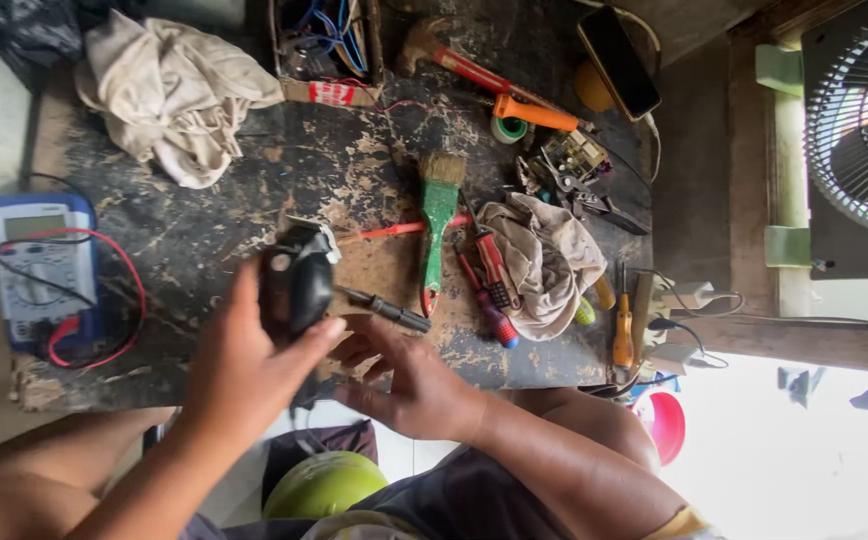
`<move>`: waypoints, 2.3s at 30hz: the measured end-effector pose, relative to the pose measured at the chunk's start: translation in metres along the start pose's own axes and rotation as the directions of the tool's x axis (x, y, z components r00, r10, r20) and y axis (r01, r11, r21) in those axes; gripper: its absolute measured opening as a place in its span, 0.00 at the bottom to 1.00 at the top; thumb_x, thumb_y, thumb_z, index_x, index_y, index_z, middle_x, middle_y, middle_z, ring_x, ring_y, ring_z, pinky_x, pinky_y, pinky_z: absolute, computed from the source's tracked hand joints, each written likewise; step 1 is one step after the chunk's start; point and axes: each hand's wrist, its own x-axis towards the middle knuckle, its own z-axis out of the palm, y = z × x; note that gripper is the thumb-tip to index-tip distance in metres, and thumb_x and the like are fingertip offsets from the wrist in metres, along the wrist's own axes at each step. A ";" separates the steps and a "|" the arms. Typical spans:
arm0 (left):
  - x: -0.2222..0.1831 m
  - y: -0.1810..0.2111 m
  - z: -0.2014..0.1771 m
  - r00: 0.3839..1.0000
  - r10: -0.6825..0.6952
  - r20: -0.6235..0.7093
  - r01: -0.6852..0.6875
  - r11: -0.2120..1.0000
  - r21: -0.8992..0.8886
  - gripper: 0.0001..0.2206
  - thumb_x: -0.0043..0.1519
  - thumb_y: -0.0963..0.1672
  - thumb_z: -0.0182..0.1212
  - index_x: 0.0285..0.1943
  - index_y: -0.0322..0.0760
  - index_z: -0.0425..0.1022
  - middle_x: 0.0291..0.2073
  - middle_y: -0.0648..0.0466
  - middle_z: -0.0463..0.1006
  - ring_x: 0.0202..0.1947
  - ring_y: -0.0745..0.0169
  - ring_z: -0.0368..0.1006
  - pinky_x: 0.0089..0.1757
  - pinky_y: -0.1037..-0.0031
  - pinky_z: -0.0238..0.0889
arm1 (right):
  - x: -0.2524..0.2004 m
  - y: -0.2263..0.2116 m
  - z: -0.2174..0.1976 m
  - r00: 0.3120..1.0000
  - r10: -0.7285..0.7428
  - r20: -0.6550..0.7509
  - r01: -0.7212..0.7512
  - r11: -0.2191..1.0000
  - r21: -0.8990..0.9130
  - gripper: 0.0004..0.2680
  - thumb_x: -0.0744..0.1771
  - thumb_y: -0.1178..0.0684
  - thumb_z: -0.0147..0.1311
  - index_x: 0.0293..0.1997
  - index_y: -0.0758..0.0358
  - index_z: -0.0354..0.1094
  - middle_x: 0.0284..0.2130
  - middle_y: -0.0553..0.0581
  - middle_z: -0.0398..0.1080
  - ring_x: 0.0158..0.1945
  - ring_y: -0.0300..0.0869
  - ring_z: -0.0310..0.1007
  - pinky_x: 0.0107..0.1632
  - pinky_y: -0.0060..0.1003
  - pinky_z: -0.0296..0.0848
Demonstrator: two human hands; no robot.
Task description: Cleaning and inspecting a hair clipper at a repair bench using a brush and cloth
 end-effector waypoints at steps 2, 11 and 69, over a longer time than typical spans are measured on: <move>-0.001 0.005 0.010 1.000 0.003 0.020 -0.003 1.000 -0.004 0.32 0.48 0.50 0.74 0.62 0.45 0.66 0.41 0.49 0.82 0.39 0.49 0.80 0.37 0.62 0.69 | 0.003 0.004 0.008 1.000 0.005 0.020 -0.008 0.994 0.110 0.19 0.66 0.53 0.57 0.63 0.61 0.55 0.47 0.55 0.69 0.50 0.42 0.73 0.47 0.36 0.78; -0.007 0.013 0.032 0.984 0.178 -0.005 -0.176 0.969 -0.171 0.41 0.53 0.45 0.72 0.75 0.34 0.52 0.55 0.34 0.75 0.50 0.35 0.77 0.47 0.55 0.72 | 0.013 0.019 0.020 0.997 -0.019 -0.079 0.055 0.873 0.485 0.22 0.65 0.63 0.59 0.65 0.64 0.53 0.51 0.62 0.69 0.55 0.43 0.68 0.53 0.41 0.74; 0.001 -0.035 0.022 0.997 -0.004 0.081 0.038 0.904 -0.425 0.21 0.60 0.46 0.65 0.52 0.25 0.64 0.34 0.33 0.77 0.27 0.45 0.81 0.30 0.60 0.77 | 0.031 0.057 -0.121 0.593 -0.654 -0.470 0.264 0.709 -0.654 0.07 0.64 0.66 0.65 0.42 0.69 0.74 0.33 0.64 0.71 0.34 0.53 0.73 0.37 0.41 0.69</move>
